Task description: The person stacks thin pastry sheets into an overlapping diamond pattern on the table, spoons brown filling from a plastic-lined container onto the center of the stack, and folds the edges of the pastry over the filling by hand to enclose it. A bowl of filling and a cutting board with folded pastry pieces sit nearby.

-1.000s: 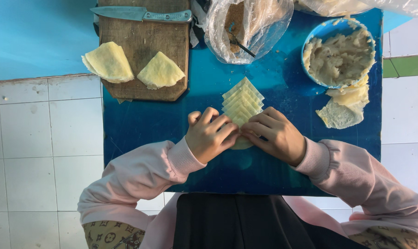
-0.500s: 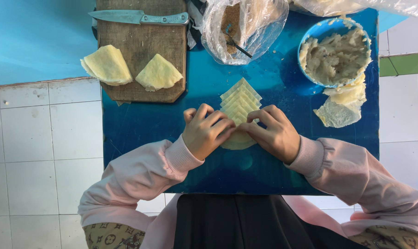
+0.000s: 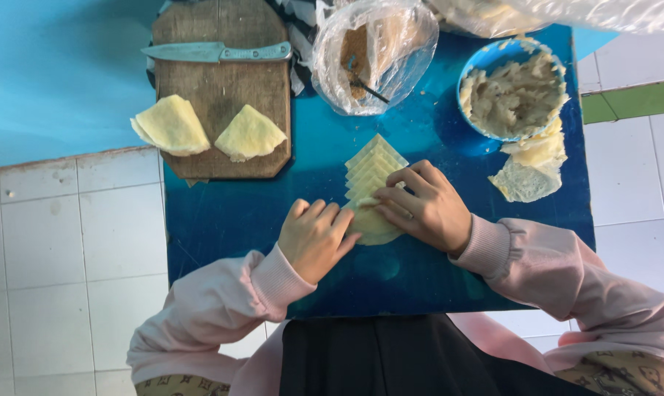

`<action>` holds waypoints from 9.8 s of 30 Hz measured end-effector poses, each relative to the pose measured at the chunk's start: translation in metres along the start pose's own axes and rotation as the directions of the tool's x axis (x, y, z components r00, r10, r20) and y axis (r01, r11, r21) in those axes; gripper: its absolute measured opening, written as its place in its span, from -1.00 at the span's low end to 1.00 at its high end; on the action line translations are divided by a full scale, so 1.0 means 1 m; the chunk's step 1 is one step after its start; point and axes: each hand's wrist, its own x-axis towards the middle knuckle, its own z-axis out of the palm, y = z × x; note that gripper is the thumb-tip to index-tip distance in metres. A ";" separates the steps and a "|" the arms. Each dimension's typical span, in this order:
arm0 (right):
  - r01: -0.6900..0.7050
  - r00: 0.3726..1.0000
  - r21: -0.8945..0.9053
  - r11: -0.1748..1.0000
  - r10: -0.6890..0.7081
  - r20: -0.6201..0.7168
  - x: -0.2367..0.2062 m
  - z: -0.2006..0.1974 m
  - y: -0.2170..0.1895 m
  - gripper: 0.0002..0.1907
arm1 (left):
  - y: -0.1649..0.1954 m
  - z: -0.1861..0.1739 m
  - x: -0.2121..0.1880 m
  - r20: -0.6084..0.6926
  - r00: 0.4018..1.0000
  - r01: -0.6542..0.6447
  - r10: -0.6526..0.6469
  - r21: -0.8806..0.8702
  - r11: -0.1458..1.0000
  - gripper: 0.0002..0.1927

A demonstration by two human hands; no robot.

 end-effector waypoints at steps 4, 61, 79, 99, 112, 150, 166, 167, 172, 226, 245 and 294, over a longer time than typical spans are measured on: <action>-0.052 0.998 0.081 0.995 0.055 -0.033 0.006 0.003 -0.001 -0.75 | -0.001 -0.005 -0.004 -0.013 1.000 -0.021 0.021 -0.002 1.000 -0.66; 0.048 0.996 -0.800 0.599 -0.086 -0.005 0.142 0.018 0.077 -0.40 | -0.023 0.017 -0.001 -0.058 0.990 -0.142 0.131 -0.287 0.947 -0.85; -0.239 0.964 -0.091 0.967 0.225 -0.142 0.144 0.004 0.091 -0.84 | -0.030 0.026 0.006 0.028 0.991 -0.105 0.128 -0.419 0.902 -0.95; -0.482 0.833 0.388 0.786 0.548 -0.077 0.115 0.001 0.088 -0.82 | -0.039 0.024 0.013 0.189 0.979 0.046 0.081 -0.585 0.810 -0.86; -0.582 0.756 0.569 0.581 0.644 0.115 0.029 -0.051 0.018 -0.80 | -0.026 0.032 0.003 -0.109 0.970 -0.238 0.217 -0.244 0.940 -0.79; -0.463 0.878 0.310 0.831 0.478 0.031 -0.066 -0.029 -0.042 -0.80 | -0.009 0.029 -0.004 -0.220 0.967 -0.197 0.129 -0.320 0.927 -0.77; -0.497 0.825 0.342 0.797 0.557 -0.099 -0.023 -0.067 -0.019 -0.80 | -0.004 0.032 -0.002 -0.275 0.951 -0.223 0.141 -0.294 0.929 -0.77; -0.422 0.859 0.238 0.875 0.470 -0.202 -0.011 -0.067 -0.014 -0.81 | -0.003 0.033 -0.003 -0.271 0.952 -0.223 0.143 -0.293 0.930 -0.77; -0.188 0.944 -0.188 0.964 0.125 -0.306 0.052 -0.051 0.016 -0.84 | -0.007 0.035 -0.004 -0.282 0.947 -0.226 0.156 -0.235 0.945 -0.79; -0.636 0.721 0.617 0.465 0.642 0.259 -0.026 -0.053 0.005 -0.78 | -0.015 0.033 0.000 -0.240 0.963 -0.211 0.121 -0.398 0.893 -0.75; -0.262 0.961 0.194 0.945 0.274 -0.039 -0.066 -0.025 -0.035 -0.71 | -0.003 0.029 -0.001 -0.248 0.966 -0.160 0.077 -0.334 0.929 -0.77; -0.333 0.851 0.351 0.875 0.440 -0.288 0.026 -0.022 0.038 -0.86 | 0.003 0.023 0.000 -0.289 0.953 -0.174 0.091 -0.275 0.946 -0.76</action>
